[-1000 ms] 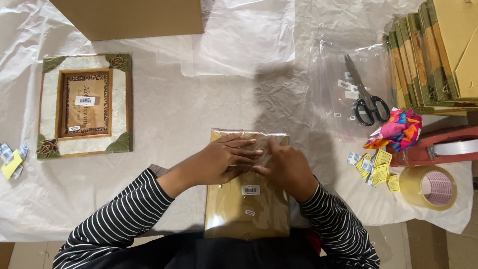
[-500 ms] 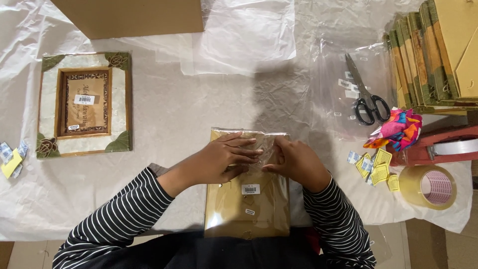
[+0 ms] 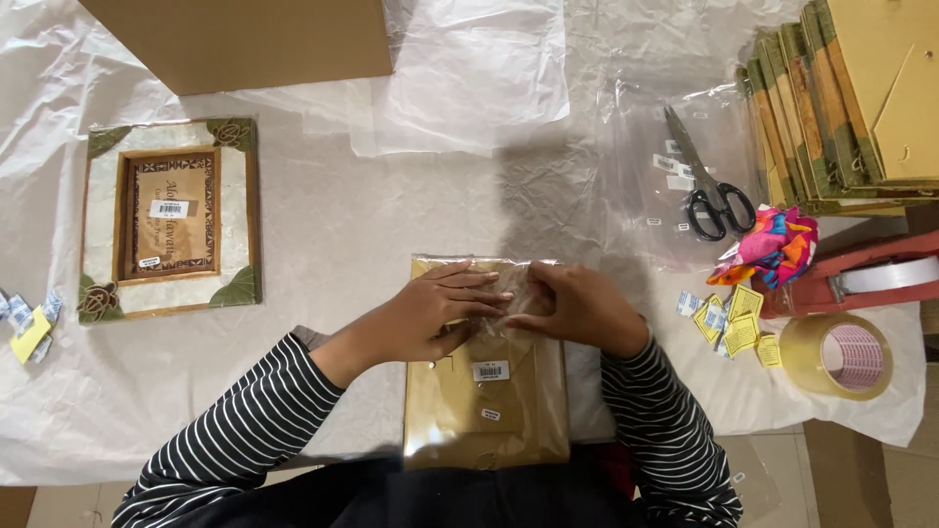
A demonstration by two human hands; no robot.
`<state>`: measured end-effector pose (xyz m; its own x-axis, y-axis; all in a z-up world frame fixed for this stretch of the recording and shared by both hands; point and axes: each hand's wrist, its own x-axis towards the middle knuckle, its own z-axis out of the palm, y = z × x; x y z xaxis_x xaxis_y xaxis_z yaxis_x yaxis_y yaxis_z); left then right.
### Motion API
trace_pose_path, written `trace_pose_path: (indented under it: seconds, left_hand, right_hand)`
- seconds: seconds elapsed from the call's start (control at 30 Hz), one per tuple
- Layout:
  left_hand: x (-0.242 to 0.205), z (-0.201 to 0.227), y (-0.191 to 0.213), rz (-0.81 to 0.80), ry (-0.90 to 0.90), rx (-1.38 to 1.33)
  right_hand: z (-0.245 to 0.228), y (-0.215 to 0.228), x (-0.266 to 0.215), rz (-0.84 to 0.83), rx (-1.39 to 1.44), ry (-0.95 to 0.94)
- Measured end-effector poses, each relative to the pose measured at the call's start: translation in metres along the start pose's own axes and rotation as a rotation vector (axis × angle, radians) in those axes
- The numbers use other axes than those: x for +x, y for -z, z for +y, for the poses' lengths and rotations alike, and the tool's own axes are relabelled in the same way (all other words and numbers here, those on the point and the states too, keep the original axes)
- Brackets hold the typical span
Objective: The person wraps a picture frame in plastic film and secures it with adhesive labels.
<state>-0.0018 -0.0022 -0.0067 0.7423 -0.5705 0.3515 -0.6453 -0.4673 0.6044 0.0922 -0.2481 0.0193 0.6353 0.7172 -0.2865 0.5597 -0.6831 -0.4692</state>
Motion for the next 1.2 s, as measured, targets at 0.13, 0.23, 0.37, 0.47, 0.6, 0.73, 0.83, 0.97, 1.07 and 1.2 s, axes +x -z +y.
trace_pose_path:
  seconds: [0.13,0.23,0.37,0.47,0.6,0.73,0.83,0.97,1.07,1.2]
  left_hand:
    - [-0.001,-0.001,-0.003,-0.001,-0.013,0.051]
    - [-0.001,-0.001,-0.001,-0.025,-0.005,0.04]
    - [0.001,0.006,0.006,-0.048,0.002,0.035]
    - [0.006,0.012,0.018,-0.056,0.016,-0.048]
    - [0.005,0.011,0.024,0.044,0.016,-0.198]
    - [0.002,0.003,0.018,0.11,0.045,-0.051]
    - [-0.001,-0.005,0.008,0.117,0.115,0.044]
    - [-0.003,-0.009,0.001,0.085,0.215,0.138]
    - [-0.005,-0.009,-0.001,0.067,0.286,0.14]
    - [-0.004,0.0,0.007,0.01,0.298,0.109]
  right_hand:
    - [-0.006,-0.015,0.001,0.027,-0.072,0.007]
    - [-0.007,-0.014,-0.001,0.009,-0.067,-0.071]
    - [0.005,-0.019,0.0,-0.001,-0.052,-0.032]
    - [0.007,-0.007,-0.004,0.007,-0.009,0.026]
    - [0.027,-0.004,-0.007,0.161,0.096,0.185]
    - [0.025,-0.017,0.003,0.347,0.2,0.259]
    - [0.022,-0.032,0.011,0.393,0.152,0.327]
    - [0.008,-0.026,0.006,0.275,-0.018,0.159]
    - [0.006,-0.017,0.003,0.192,-0.037,0.05]
    - [0.011,-0.008,0.001,0.093,-0.032,-0.024]
